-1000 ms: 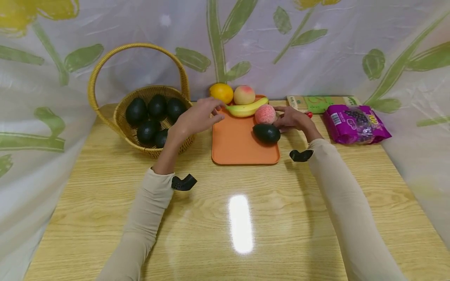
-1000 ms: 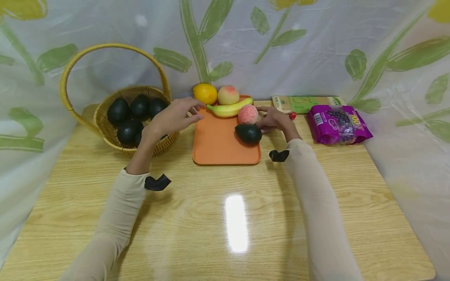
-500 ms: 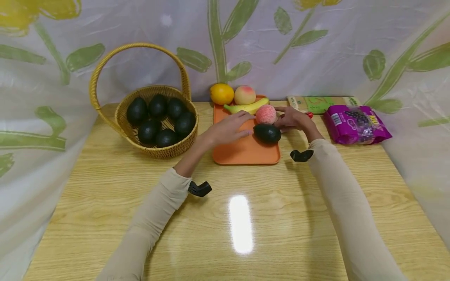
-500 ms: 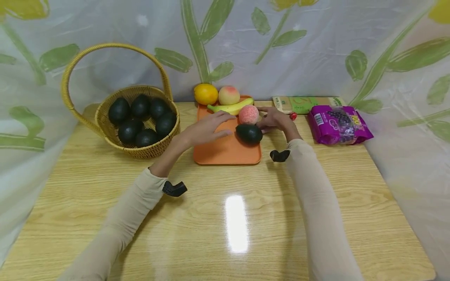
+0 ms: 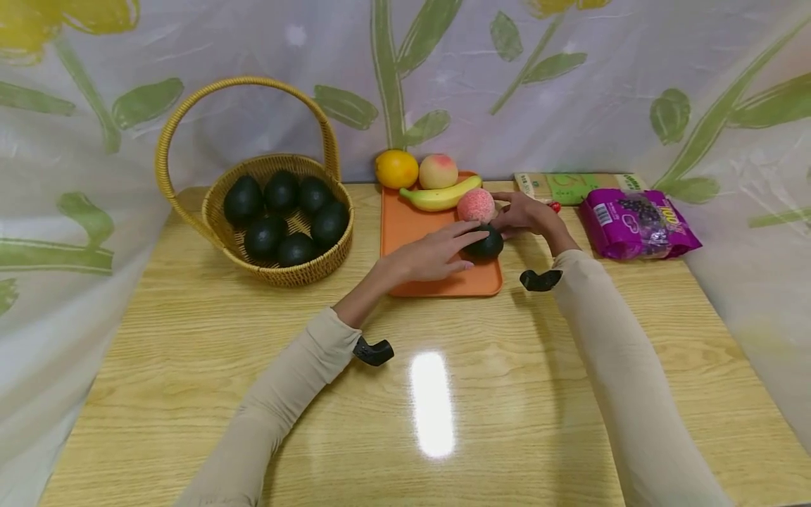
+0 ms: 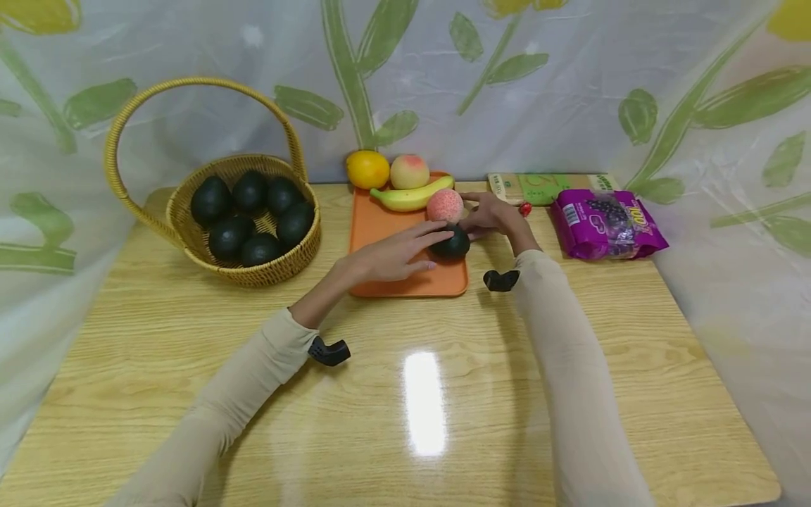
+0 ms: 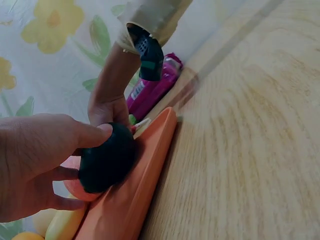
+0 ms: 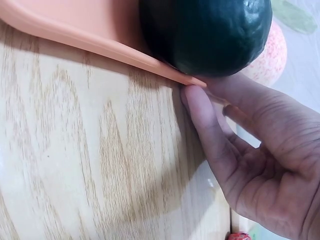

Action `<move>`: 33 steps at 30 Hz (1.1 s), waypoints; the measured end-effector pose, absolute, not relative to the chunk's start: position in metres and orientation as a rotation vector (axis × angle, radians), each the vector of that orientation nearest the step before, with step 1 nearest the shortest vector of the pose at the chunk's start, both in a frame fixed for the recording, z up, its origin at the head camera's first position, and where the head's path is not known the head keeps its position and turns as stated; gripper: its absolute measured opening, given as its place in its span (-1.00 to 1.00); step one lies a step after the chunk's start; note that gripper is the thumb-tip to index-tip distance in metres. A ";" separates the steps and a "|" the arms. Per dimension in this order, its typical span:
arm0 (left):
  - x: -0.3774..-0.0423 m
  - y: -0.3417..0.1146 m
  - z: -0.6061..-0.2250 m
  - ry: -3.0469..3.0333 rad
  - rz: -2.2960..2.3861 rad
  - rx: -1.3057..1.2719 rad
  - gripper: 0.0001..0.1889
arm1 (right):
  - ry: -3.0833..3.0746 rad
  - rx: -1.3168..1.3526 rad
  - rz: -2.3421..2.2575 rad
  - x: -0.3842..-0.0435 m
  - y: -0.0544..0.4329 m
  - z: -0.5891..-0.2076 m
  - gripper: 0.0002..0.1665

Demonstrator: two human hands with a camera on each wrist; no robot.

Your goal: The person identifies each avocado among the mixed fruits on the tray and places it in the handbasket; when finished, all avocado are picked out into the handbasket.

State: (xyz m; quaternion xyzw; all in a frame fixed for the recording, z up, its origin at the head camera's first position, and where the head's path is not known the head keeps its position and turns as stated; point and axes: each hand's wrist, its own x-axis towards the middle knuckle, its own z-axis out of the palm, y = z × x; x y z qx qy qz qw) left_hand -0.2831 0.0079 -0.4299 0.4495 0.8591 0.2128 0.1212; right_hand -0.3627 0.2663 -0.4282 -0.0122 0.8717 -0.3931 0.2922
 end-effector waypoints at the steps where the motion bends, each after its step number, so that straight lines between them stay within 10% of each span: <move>1: -0.282 0.008 -0.430 2.517 0.631 1.305 -0.30 | 2.312 -0.030 -1.058 -0.362 0.266 -0.429 0.07; 33: -0.277 0.006 -0.419 2.671 0.714 1.176 -0.25 | 2.291 0.021 -1.124 -0.362 0.264 -0.429 0.16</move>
